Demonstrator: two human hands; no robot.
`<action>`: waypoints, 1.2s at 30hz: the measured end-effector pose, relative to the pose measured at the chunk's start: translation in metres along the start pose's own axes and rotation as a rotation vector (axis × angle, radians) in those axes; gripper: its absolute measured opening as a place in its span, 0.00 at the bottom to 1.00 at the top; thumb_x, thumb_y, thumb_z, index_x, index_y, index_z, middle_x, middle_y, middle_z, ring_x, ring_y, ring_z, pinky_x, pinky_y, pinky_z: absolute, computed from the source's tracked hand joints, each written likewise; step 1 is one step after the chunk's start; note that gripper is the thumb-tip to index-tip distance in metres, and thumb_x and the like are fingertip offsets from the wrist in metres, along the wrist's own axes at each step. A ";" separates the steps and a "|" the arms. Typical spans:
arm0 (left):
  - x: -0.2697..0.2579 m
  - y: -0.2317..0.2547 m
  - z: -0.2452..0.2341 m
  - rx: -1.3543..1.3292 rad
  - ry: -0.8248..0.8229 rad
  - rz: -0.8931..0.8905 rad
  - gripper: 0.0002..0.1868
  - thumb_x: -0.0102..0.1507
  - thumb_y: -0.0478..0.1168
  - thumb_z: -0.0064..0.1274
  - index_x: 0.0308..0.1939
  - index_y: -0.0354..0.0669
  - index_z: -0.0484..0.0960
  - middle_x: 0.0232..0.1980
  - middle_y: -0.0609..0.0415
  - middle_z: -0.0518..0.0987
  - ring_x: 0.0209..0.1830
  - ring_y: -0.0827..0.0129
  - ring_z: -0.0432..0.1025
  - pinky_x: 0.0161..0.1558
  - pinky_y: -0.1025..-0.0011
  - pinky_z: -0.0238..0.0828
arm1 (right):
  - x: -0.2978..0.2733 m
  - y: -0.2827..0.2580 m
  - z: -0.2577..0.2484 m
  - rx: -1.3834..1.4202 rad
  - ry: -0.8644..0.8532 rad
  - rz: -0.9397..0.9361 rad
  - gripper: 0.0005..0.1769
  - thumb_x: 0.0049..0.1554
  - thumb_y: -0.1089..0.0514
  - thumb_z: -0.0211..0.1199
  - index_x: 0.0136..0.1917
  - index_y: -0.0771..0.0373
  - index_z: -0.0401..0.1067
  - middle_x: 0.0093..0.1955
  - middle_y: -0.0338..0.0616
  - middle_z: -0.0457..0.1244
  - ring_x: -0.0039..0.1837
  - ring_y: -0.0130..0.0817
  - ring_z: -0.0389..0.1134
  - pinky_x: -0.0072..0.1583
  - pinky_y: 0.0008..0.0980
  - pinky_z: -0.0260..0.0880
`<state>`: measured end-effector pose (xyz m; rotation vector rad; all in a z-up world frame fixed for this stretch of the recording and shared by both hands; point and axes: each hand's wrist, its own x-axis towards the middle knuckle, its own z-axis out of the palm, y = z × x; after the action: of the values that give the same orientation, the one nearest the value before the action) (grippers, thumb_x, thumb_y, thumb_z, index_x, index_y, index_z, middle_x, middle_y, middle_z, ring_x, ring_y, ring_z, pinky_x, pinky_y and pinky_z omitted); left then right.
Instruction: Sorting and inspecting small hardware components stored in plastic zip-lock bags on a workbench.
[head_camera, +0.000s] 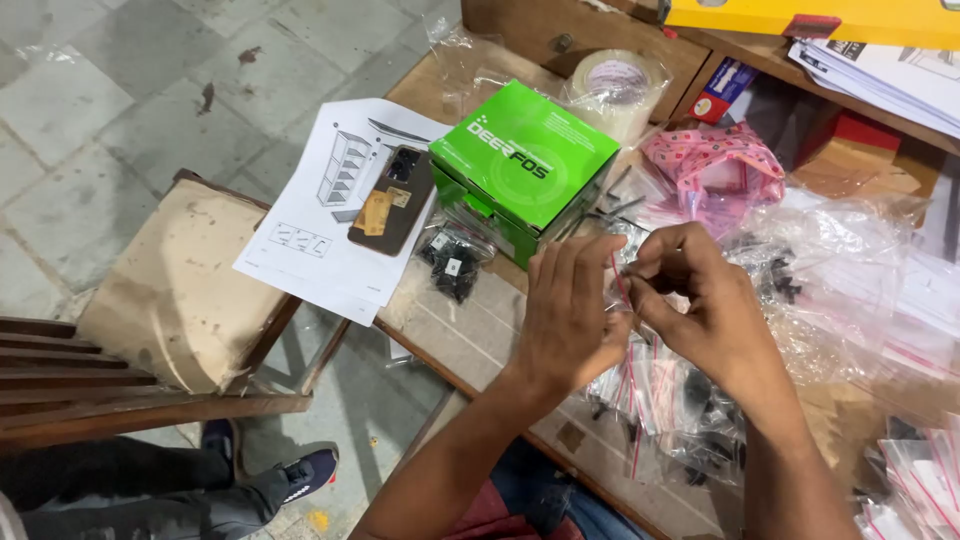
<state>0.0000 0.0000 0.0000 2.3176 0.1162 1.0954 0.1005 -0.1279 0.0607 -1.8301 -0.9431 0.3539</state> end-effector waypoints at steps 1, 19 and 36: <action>0.000 -0.002 0.000 -0.005 -0.001 -0.002 0.46 0.48 0.32 0.64 0.70 0.38 0.62 0.63 0.45 0.69 0.65 0.53 0.66 0.67 0.56 0.59 | 0.000 0.002 0.000 -0.003 0.001 0.004 0.13 0.56 0.68 0.64 0.55 0.67 0.67 0.43 0.38 0.69 0.47 0.21 0.70 0.48 0.24 0.73; 0.002 -0.009 -0.001 -0.011 -0.046 -0.004 0.45 0.46 0.36 0.65 0.68 0.42 0.65 0.54 0.51 0.74 0.58 0.60 0.70 0.69 0.52 0.50 | 0.008 0.009 0.005 -0.127 -0.165 -0.146 0.14 0.53 0.69 0.65 0.54 0.66 0.76 0.45 0.44 0.69 0.44 0.30 0.71 0.46 0.29 0.70; 0.026 -0.037 0.065 -0.183 0.104 0.115 0.15 0.60 0.32 0.67 0.47 0.43 0.77 0.38 0.57 0.80 0.39 0.66 0.76 0.55 0.59 0.66 | -0.043 -0.005 -0.102 -0.778 -0.065 0.321 0.15 0.58 0.62 0.62 0.59 0.60 0.77 0.48 0.48 0.72 0.43 0.41 0.75 0.47 0.40 0.76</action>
<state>0.0709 0.0097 -0.0345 2.1274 -0.0760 1.2302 0.1324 -0.2248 0.1037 -2.7115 -0.8951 0.2554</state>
